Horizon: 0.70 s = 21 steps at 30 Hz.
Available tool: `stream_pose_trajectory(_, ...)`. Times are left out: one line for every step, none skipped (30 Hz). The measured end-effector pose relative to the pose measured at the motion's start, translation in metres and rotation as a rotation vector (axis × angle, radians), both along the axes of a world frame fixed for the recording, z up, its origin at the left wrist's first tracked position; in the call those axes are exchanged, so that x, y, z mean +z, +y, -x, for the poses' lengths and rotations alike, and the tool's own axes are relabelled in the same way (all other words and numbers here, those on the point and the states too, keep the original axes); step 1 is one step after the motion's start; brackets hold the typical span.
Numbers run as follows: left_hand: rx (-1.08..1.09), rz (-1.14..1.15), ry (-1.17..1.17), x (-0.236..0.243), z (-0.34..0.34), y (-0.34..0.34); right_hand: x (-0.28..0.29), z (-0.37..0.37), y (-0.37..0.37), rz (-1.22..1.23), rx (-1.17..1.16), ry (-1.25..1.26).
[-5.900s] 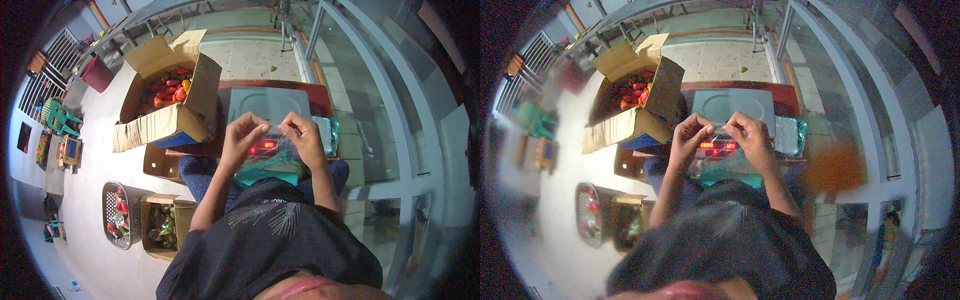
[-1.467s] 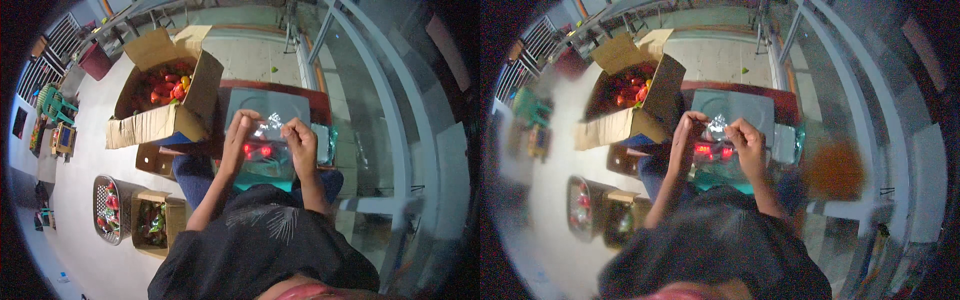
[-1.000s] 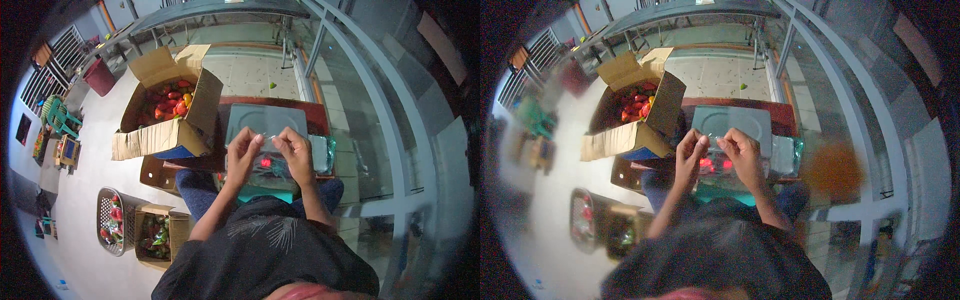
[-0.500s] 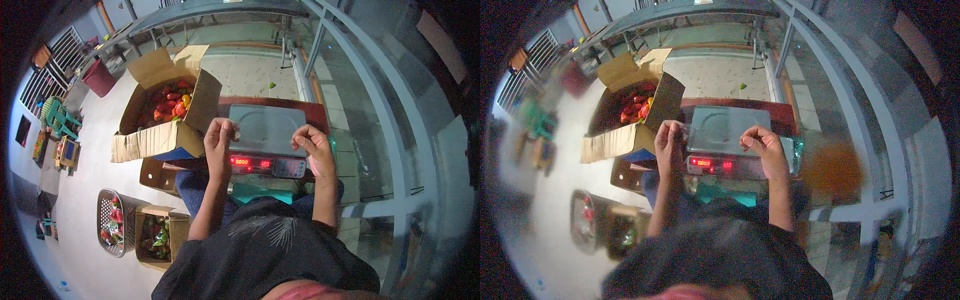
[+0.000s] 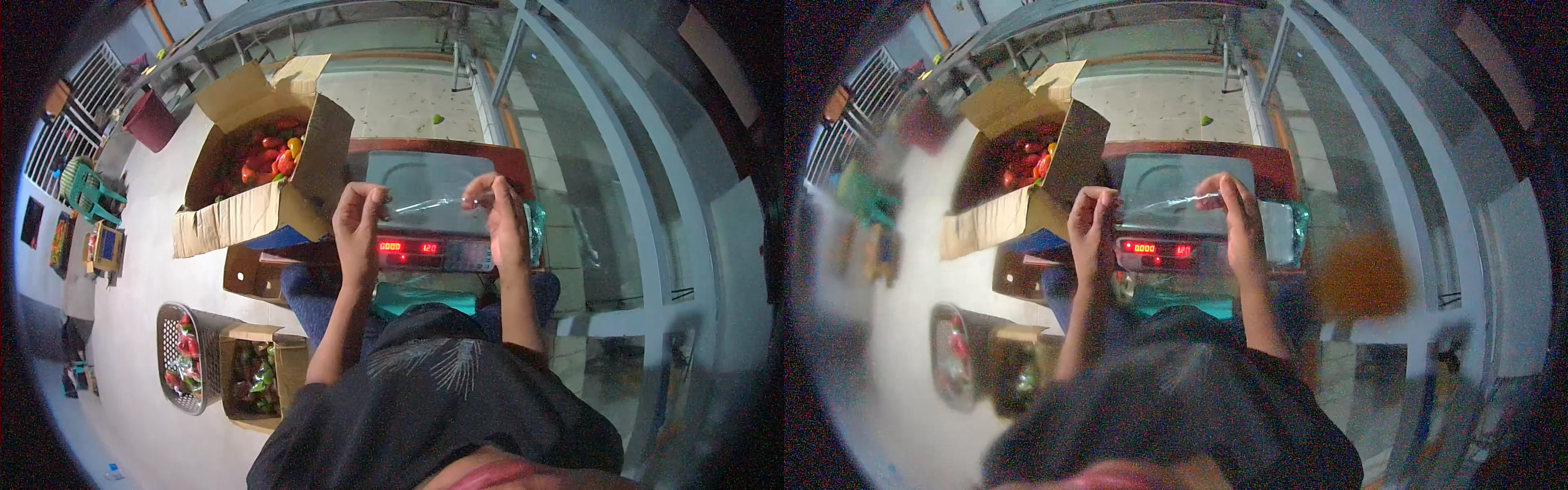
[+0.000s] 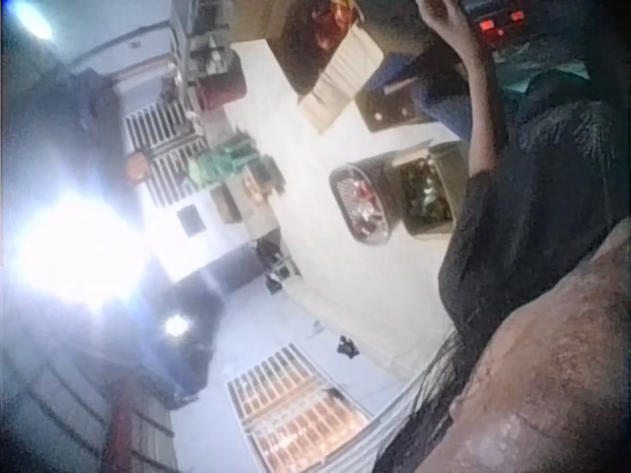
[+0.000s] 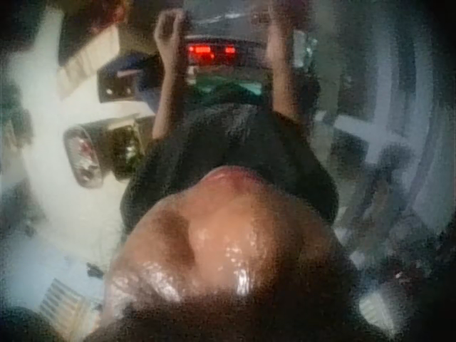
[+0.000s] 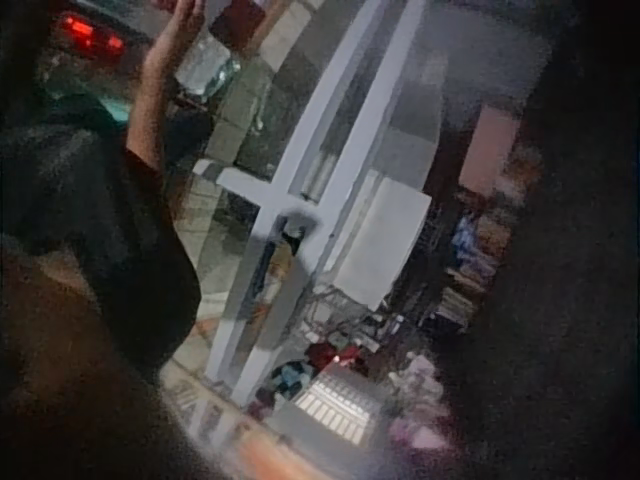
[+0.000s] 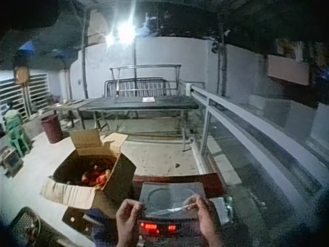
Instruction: The person sits on the floor and repeatedly picks bell peppers from a cardboard box. They place the peppers onto a digital scale to weigh them, then transfer them into small plastic bags. The person ties the bags closed and places them into a basket.
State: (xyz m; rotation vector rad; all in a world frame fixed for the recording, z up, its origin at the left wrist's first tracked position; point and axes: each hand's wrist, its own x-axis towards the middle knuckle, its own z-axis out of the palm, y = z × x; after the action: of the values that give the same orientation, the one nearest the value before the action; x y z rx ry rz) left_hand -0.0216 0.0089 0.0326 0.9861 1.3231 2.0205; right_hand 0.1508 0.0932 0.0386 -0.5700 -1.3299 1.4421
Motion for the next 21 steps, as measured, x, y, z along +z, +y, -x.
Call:
stream_pose_trajectory(-0.029, -0.017, -0.026, -0.002, 0.0, 0.0, 0.009, 0.002, -0.004, -0.017, 0.009, -0.051)
stream_pose_trajectory(-0.034, -0.028, 0.011, -0.004, -0.001, -0.001, 0.013, 0.003, -0.007, -0.034, 0.017, -0.102)
stream_pose_trajectory(-0.038, -0.039, 0.049, -0.008, -0.001, 0.0, 0.008, 0.006, -0.006, -0.134, 0.035, -0.197)
stream_pose_trajectory(-0.043, -0.049, 0.087, -0.01, -0.002, 0.0, 0.007, 0.004, -0.007, -0.106, 0.115, -0.255)
stream_pose_trajectory(0.006, -0.047, 0.172, -0.009, -0.002, 0.001, 0.005, 0.0, -0.007, -0.078, 0.192, -0.312)
stream_pose_trajectory(0.011, -0.023, 0.182, -0.008, -0.002, 0.0, 0.002, -0.002, -0.008, -0.051, 0.268, -0.369)
stream_pose_trajectory(0.016, 0.0, 0.192, -0.006, -0.002, -0.003, -0.002, 0.001, -0.01, -0.063, 0.215, -0.309)
stream_pose_trajectory(0.022, 0.023, 0.203, -0.004, -0.001, -0.005, -0.002, 0.002, -0.01, -0.058, 0.187, -0.289)
stream_pose_trajectory(-0.01, 0.069, 0.169, -0.012, 0.006, -0.004, -0.001, 0.002, -0.01, -0.052, 0.159, -0.268)
stream_pose_trajectory(-0.106, 0.059, 0.061, -0.014, 0.008, -0.006, -0.001, 0.002, -0.011, -0.046, 0.131, -0.247)
stream_pose_trajectory(-0.207, 0.046, -0.046, -0.01, 0.009, -0.007, -0.001, 0.003, -0.011, -0.043, 0.1, -0.2)
stream_pose_trajectory(-0.308, 0.033, -0.153, -0.005, 0.009, -0.007, -0.001, 0.004, -0.011, -0.039, 0.069, -0.152)
stream_pose_trajectory(-0.376, 0.136, -0.228, 0.002, 0.008, -0.009, -0.001, 0.005, -0.012, -0.036, 0.038, -0.105)
stream_pose_trajectory(-0.394, 0.109, -0.156, -0.003, 0.01, -0.009, -0.001, 0.005, -0.012, -0.035, 0.021, -0.101)
stream_pose_trajectory(-0.411, 0.082, -0.083, -0.013, 0.014, -0.008, -0.001, 0.005, -0.011, -0.034, 0.004, -0.097)
stream_pose_trajectory(-0.427, 0.056, -0.009, -0.018, 0.015, -0.008, -0.002, 0.004, -0.011, -0.032, -0.013, -0.093)
stream_pose_trajectory(-0.441, 0.032, -0.042, -0.013, 0.015, -0.011, -0.003, 0.004, -0.011, -0.04, 0.003, -0.096)
stream_pose_trajectory(-0.394, 0.061, -0.002, -0.012, 0.015, -0.011, -0.005, 0.003, -0.01, -0.048, 0.018, -0.099)
stream_pose_trajectory(-0.347, 0.09, 0.038, -0.011, 0.015, -0.012, -0.007, 0.003, -0.01, -0.055, 0.035, -0.101)
stream_pose_trajectory(-0.297, 0.117, 0.077, -0.011, 0.015, -0.012, -0.008, 0.004, -0.01, -0.047, 0.037, -0.097)
stream_pose_trajectory(-0.283, 0.104, 0.07, -0.013, 0.016, -0.012, -0.008, 0.005, -0.011, -0.04, 0.04, -0.092)
